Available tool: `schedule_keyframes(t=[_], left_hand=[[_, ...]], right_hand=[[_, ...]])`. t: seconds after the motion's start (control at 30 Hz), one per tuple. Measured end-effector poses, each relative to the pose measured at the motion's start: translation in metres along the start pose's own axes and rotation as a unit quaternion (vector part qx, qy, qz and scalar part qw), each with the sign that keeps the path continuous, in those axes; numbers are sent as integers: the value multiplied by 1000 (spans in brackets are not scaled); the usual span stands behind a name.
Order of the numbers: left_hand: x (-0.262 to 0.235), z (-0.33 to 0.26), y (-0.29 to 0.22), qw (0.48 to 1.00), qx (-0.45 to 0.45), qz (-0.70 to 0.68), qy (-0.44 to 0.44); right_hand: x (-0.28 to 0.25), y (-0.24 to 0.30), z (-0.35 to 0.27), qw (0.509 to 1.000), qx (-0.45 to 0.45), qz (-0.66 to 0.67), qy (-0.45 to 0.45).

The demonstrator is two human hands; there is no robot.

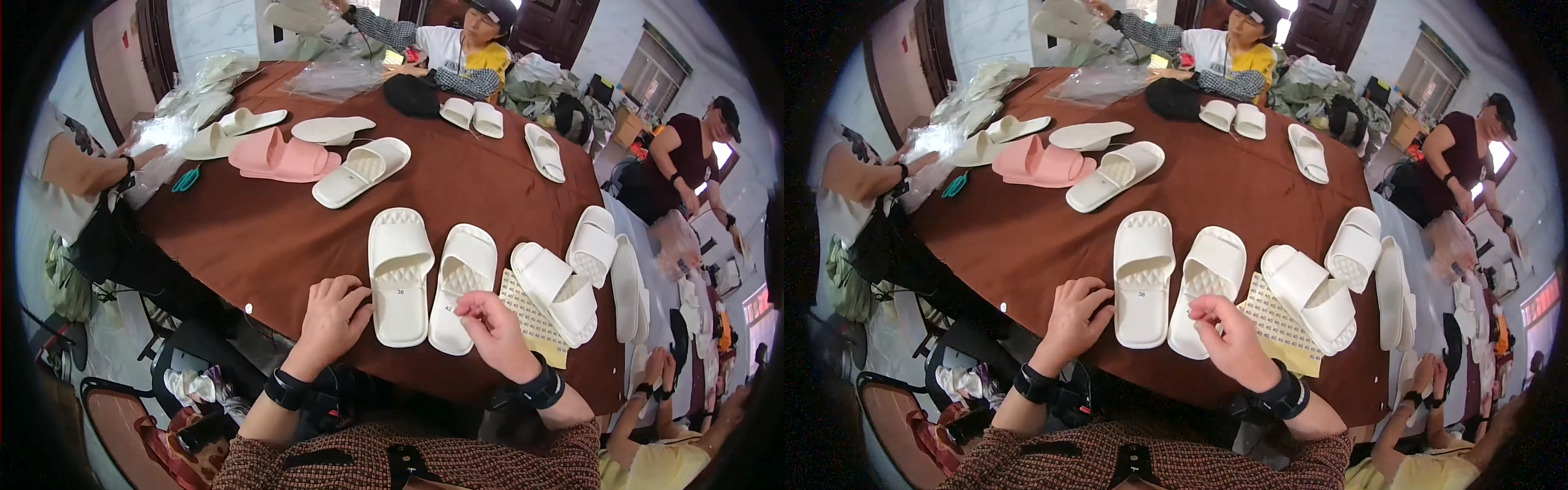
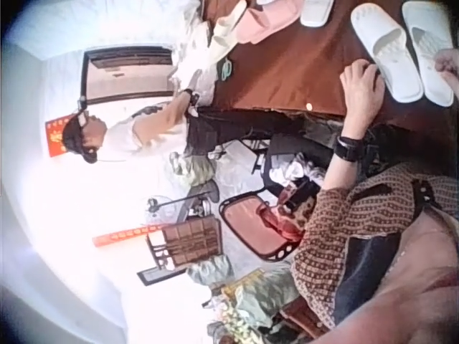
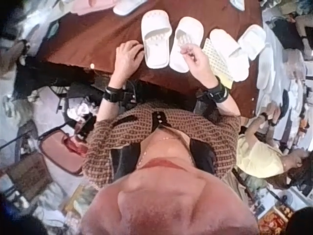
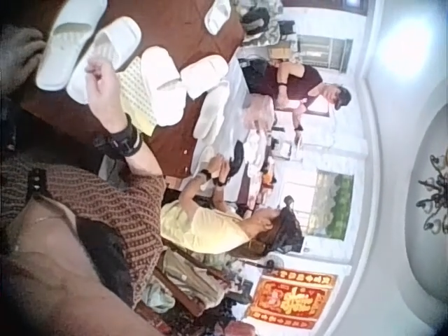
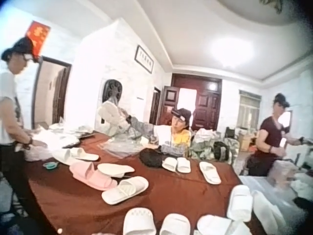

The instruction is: Applying labels and sorting foam slippers at a manufacturing table.

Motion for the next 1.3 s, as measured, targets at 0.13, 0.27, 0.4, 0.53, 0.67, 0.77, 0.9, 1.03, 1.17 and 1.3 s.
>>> schedule_keyframes(t=[0.13,0.27,0.4,0.53,0.67,0.77,0.9,1.03,1.17,1.3], left_hand=[[2,4,0,1000,-6,-13,9],[1,3,2,1000,-1,-3,9],[0,1,4,1000,-2,-11,13],[2,0,6,1000,-6,-29,9],[-1,-4,9,999,-18,-33,9],[0,0,5,999,-11,-35,12],[4,0,7,999,-8,-34,13],[2,-2,7,999,-14,-31,12],[3,-1,6,999,-10,-25,17],[2,-1,5,1000,-7,-25,15]], right_hand=[[-5,46,-12,998,-3,-21,53],[-24,94,-11,985,-103,-114,80],[-75,139,-7,955,-190,-230,8],[-106,147,11,960,-165,-203,-96],[-104,92,51,958,-106,-262,-58],[-101,36,71,968,-22,-249,2],[-93,-26,98,962,-2,-272,36],[-75,-49,109,956,74,-257,118],[-73,-54,112,966,70,-211,129],[-65,-40,106,962,90,-213,145]])
Point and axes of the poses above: each hand's wrist, its own z-axis towards the middle knuckle, its own x-axis out of the palm, y = z × x, the point moved 4 cm from there along z, towards the middle knuckle, and after that the axes turned 2 degrees about -z, right-handed, at the moved point
